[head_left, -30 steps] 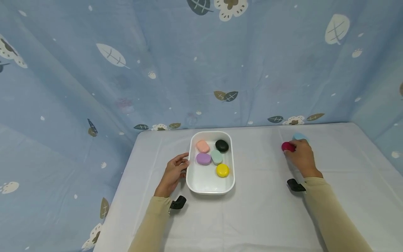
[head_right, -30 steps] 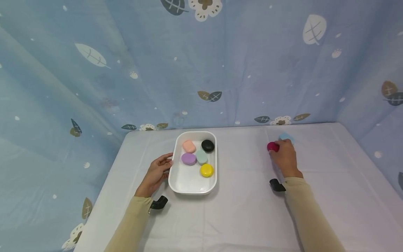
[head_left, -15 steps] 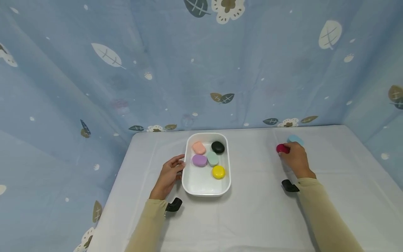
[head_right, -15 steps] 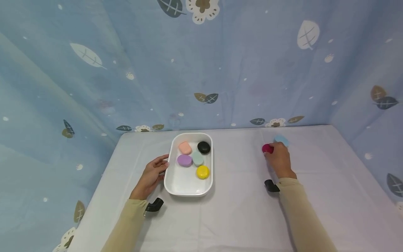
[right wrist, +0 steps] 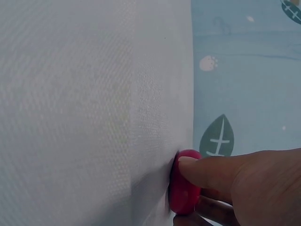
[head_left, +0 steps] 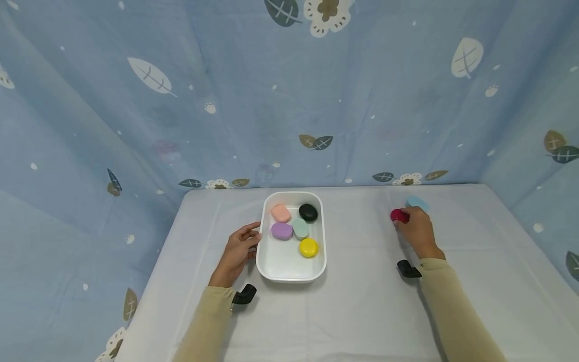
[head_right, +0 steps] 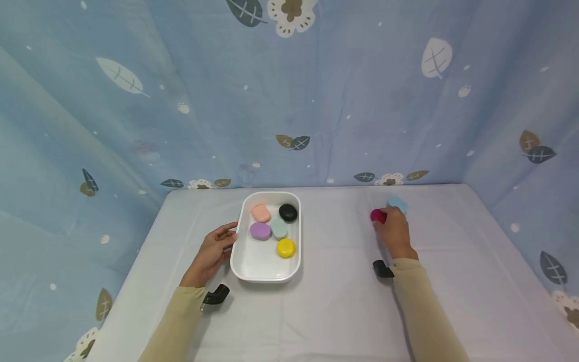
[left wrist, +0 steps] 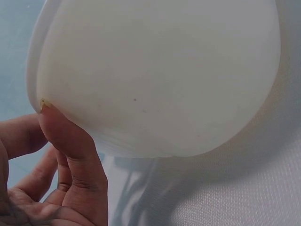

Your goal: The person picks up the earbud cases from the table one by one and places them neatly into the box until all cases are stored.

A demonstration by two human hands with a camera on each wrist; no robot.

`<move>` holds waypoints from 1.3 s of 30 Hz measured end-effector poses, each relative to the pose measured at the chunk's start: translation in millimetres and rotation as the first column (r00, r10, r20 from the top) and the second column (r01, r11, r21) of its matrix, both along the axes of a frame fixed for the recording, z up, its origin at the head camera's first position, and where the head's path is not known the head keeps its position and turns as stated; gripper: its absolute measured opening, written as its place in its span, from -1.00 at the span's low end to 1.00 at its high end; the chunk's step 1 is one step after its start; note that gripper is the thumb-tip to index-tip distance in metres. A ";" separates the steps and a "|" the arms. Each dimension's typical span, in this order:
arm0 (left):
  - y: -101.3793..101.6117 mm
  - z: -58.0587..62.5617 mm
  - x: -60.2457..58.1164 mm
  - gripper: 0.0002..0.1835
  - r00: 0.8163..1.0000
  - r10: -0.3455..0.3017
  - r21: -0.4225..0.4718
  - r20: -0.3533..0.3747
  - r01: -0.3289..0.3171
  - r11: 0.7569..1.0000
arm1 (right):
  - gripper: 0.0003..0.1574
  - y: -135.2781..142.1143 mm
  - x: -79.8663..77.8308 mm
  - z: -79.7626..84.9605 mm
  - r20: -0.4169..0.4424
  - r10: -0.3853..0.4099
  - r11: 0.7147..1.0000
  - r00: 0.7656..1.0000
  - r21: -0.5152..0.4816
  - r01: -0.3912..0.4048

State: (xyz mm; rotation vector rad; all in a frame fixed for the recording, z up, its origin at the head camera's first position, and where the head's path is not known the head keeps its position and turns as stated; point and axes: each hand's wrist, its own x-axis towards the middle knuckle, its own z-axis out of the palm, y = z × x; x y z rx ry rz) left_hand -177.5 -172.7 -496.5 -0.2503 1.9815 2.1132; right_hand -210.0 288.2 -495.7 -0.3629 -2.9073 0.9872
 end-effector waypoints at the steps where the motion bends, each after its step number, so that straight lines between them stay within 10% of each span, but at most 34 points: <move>1: -0.1 0.0 -0.2 -0.53 1.000 -0.001 -0.001 -0.002 0.001 1.000 | -0.33 -0.3 0.0 -0.2 0.002 0.000 1.000 1.000 0.002 0.000; 16: -0.8 -1.6 -1.4 -0.55 1.000 -0.001 -0.002 -0.015 0.001 1.000 | -0.29 -3.6 2.9 -1.4 0.005 0.036 0.999 0.999 -0.037 -0.036; 39: -2.2 -1.9 0.0 -0.54 1.000 -0.006 0.015 -0.017 0.006 1.000 | -0.33 -103.1 25.5 37.3 -0.224 0.306 0.934 0.926 -0.119 -0.337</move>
